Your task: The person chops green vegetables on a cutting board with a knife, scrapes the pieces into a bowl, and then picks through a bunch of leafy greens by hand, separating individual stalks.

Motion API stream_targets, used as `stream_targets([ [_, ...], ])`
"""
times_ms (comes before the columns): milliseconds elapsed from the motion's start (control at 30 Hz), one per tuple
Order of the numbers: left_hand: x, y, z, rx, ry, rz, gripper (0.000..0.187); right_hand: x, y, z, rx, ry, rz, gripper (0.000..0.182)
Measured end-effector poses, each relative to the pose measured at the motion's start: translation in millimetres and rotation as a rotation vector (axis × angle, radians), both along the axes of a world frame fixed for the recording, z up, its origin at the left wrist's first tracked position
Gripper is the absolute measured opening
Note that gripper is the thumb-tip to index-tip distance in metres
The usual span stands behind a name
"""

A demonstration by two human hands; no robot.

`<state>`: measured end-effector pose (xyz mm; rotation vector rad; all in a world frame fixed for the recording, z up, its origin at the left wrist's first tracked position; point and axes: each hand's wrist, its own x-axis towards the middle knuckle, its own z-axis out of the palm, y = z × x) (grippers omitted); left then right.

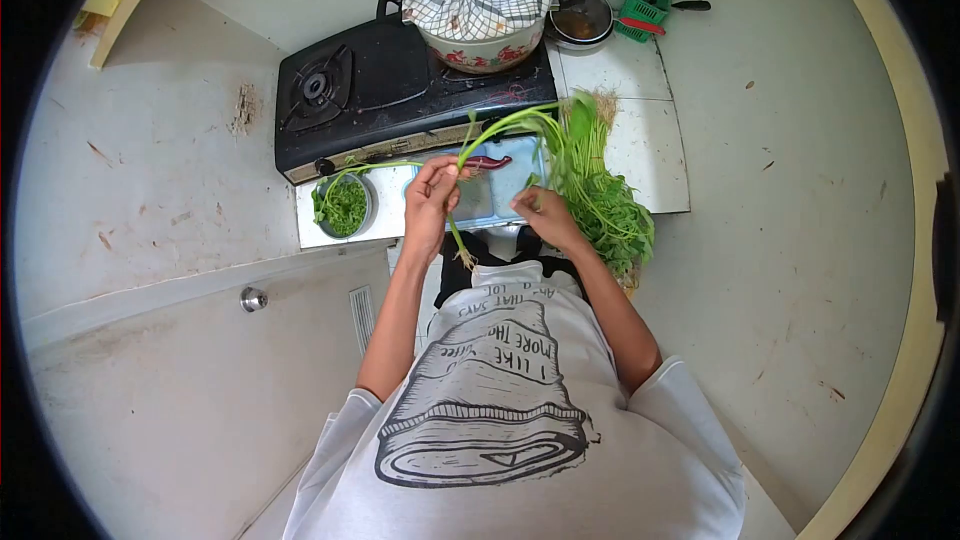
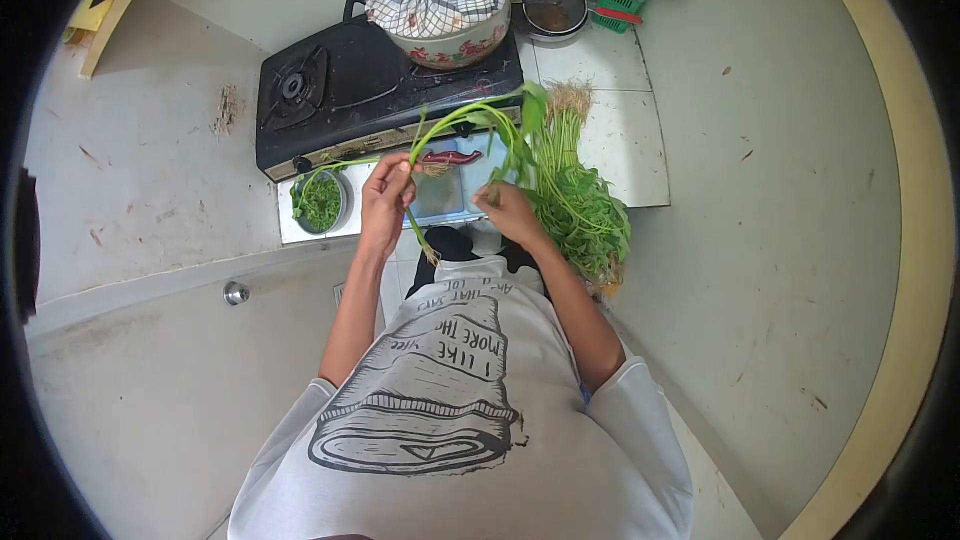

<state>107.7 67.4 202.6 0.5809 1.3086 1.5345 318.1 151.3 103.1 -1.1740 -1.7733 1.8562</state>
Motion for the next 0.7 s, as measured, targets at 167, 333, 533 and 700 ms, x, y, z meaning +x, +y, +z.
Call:
stream_targets([
  [167, -7, -5, -2, -0.034, -0.061, 0.043, 0.020, 17, 26, -63, 0.445, -0.356, 0.092, 0.018],
  [333, -1, -11, -6, -0.066, -0.107, 0.092, 0.021, 5, 52, -65, 0.700, -0.465, 0.210, 0.020],
  [533, 2, -15, -11, -0.078, -0.124, 0.139, 0.019, -22, 73, -65, 0.831, -0.590, 0.295, 0.021],
  [700, 4, -18, -14, -0.076, -0.149, 0.169, 0.019, -21, 74, -89, 0.811, -0.698, 0.362, 0.022],
])
